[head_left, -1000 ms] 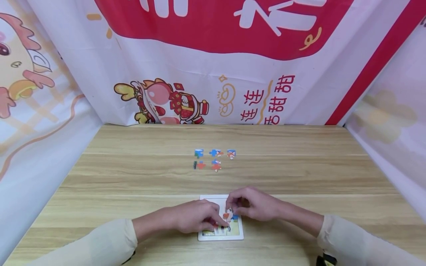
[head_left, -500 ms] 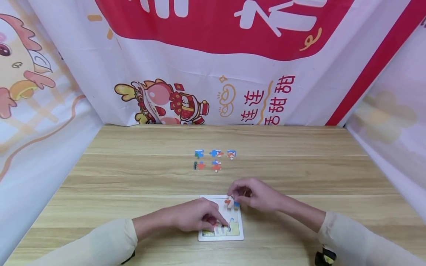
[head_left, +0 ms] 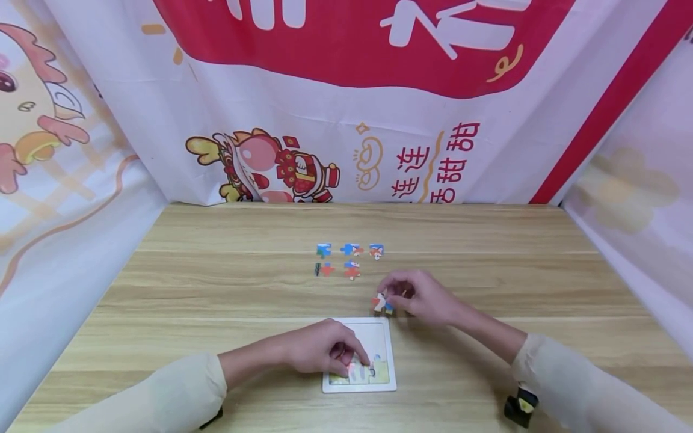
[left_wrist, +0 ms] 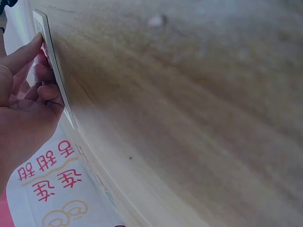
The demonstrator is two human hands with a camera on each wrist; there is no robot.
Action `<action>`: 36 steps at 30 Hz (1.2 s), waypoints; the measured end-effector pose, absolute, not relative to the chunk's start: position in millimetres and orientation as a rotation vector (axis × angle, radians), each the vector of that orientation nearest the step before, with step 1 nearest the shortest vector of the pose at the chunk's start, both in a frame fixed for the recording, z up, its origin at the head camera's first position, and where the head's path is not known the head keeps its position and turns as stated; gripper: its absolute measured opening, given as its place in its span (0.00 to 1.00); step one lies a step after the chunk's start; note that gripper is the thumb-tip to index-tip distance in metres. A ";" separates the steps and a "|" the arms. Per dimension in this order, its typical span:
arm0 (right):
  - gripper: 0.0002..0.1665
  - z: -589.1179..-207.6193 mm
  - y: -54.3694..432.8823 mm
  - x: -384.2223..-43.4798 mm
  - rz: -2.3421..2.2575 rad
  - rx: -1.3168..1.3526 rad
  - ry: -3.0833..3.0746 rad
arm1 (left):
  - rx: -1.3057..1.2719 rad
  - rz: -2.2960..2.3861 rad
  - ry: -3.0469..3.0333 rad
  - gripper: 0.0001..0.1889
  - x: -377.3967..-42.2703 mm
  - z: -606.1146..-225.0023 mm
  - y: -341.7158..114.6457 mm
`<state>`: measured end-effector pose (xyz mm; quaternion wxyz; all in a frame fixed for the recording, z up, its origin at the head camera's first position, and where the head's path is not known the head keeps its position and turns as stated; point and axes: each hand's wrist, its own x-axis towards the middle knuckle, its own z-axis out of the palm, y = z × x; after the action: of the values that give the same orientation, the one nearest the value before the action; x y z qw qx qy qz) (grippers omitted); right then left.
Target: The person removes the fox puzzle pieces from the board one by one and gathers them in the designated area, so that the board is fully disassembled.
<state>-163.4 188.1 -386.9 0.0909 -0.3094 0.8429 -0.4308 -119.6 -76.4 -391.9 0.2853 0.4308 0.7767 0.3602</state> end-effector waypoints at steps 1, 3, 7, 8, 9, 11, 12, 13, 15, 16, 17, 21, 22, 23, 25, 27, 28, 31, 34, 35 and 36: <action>0.08 -387.2 188.7 -165.7 -1.285 -0.916 2.518 | 1.149 0.968 2.075 0.14 -119.7 -392.2 -76.3; 0.08 -387.2 189.7 -170.2 -1.287 -0.897 2.540 | 1.134 0.980 2.068 0.14 -119.9 -392.6 -76.1; 0.08 -386.4 190.5 -178.5 -1.281 -0.819 2.570 | 1.144 0.987 2.063 0.14 -120.4 -393.7 -76.2; 0.08 -386.1 190.5 -180.4 -1.277 -0.794 2.579 | 1.147 0.988 2.062 0.14 -120.5 -393.8 -76.2; 0.08 -385.8 190.3 -182.2 -1.274 -0.774 2.588 | 1.150 0.988 2.062 0.14 -120.6 -394.1 -76.4; 0.08 -385.8 189.9 -186.4 -1.269 -0.754 2.605 | 1.152 0.986 2.062 0.15 -120.8 -394.3 -76.4; 0.09 -386.1 189.4 -188.6 -1.267 -0.748 2.614 | 1.145 0.988 2.062 0.15 -120.7 -394.3 -76.4; 0.09 -386.4 188.8 -190.8 -1.267 -0.746 2.621 | 1.150 0.987 2.062 0.15 -120.7 -394.2 -76.5; 0.09 -387.2 187.5 -195.3 -1.273 -0.750 2.628 | 1.158 0.983 2.062 0.15 -120.8 -394.1 -76.8; 0.08 -387.9 186.8 -197.6 -1.277 -0.750 2.631 | 1.164 0.981 2.063 0.15 -120.8 -393.9 -76.9; 0.08 -388.6 186.0 -199.9 -1.281 -0.747 2.634 | 1.171 0.979 2.063 0.15 -120.7 -393.5 -77.1; 0.07 -391.6 183.2 -208.1 -1.307 -0.738 2.644 | 1.168 0.981 2.064 0.14 -120.8 -393.6 -76.8; 0.06 -392.4 182.3 -210.1 -1.311 -0.736 2.650 | 1.163 0.983 2.064 0.14 -120.8 -393.7 -76.5; 0.06 -392.9 181.5 -211.9 -1.317 -0.738 2.654 | 1.158 0.985 2.063 0.14 -120.8 -393.8 -76.3; 0.05 -394.5 179.8 -215.5 -1.329 -0.739 2.663 | 1.152 0.985 2.064 0.14 -120.9 -394.4 -76.1; 0.04 -396.0 178.3 -219.0 -1.329 -0.732 2.675 | 1.150 0.986 2.064 0.13 -120.8 -394.6 -76.1; 0.04 -396.1 177.6 -220.1 -1.325 -0.723 2.682 | 1.153 0.985 2.064 0.13 -120.9 -394.6 -76.4; 0.05 -397.2 175.8 -223.3 -1.292 -0.709 2.709 | 1.164 0.984 2.063 0.13 -120.9 -394.7 -77.1; 0.05 -398.2 173.8 -225.1 -1.240 -0.711 2.746 | 1.162 0.988 2.063 0.13 -120.7 -394.4 -77.1; 0.05 -399.0 173.1 -225.8 -1.220 -0.717 2.760 | 1.164 0.988 2.064 0.13 -120.6 -394.4 -77.1; 0.05 -399.3 172.4 -226.2 -1.201 -0.725 2.772 | 1.170 0.986 2.065 0.13 -120.7 -394.5 -77.3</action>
<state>-226.2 172.4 -399.3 0.0175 -0.2333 0.8921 -0.3867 -120.7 -77.3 -394.5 0.2817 0.4368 0.7709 0.3681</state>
